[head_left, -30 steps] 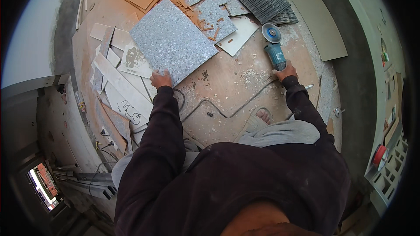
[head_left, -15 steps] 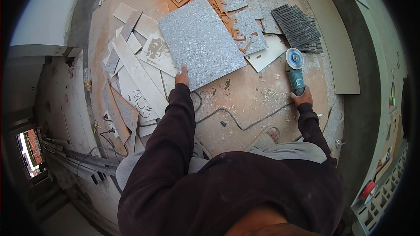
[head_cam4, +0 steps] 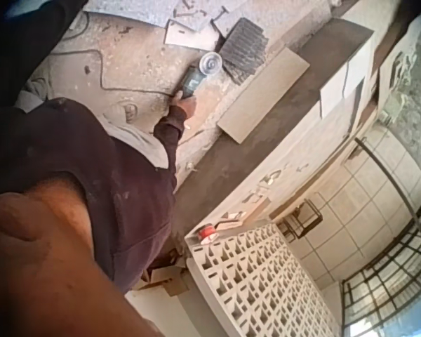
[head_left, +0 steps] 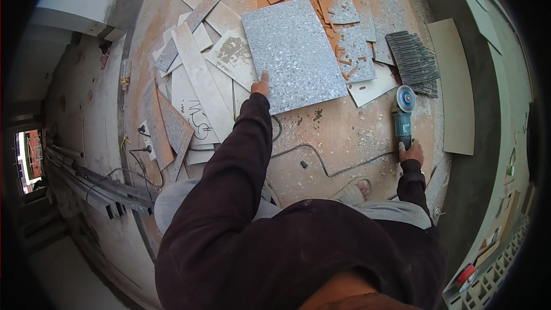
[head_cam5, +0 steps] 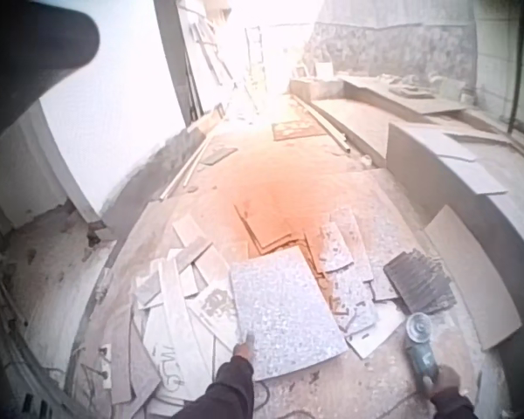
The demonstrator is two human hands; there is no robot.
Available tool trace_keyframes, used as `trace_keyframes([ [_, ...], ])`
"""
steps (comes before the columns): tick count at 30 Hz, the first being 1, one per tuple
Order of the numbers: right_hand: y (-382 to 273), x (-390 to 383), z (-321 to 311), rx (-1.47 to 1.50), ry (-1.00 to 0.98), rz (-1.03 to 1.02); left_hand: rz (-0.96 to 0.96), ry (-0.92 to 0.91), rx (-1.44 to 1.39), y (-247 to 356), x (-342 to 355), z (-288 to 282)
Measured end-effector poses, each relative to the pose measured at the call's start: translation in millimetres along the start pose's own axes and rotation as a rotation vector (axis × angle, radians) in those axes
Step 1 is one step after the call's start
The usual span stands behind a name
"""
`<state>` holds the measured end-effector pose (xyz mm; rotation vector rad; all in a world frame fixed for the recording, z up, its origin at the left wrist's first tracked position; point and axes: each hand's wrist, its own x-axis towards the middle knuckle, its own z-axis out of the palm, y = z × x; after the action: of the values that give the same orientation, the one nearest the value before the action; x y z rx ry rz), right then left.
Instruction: The person uses a power tool to cut a tile, moves several pieces around the pile, and then carries two tiles across the room.
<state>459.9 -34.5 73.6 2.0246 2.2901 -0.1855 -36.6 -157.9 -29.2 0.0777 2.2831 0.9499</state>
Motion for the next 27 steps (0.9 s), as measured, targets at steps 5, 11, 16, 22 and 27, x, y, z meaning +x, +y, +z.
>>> trace_keyframes([
  [5, -86.0, 17.6, -82.1, 0.233, 0.078, -0.616, 0.060, 0.015, -0.047, 25.5, -1.4, -0.3],
  [11, -201.9, 89.2, -2.6, 0.169, -0.189, -0.662, 0.069, 0.064, -0.132, 46.5, -5.1, 6.5],
  [16, -272.8, 83.8, 57.4, 0.354, -0.189, -0.109, 0.093, 0.103, -0.104, 43.7, 4.3, -1.8],
  [22, -287.4, 51.3, 73.6, 0.355, -0.137, -0.282, 0.168, 0.169, -0.040, 44.7, 8.5, -57.5],
  [27, -358.9, -18.7, 42.7, 0.516, -0.268, -0.448, 0.181, 0.338, 0.109, 12.3, 17.1, -148.9],
])
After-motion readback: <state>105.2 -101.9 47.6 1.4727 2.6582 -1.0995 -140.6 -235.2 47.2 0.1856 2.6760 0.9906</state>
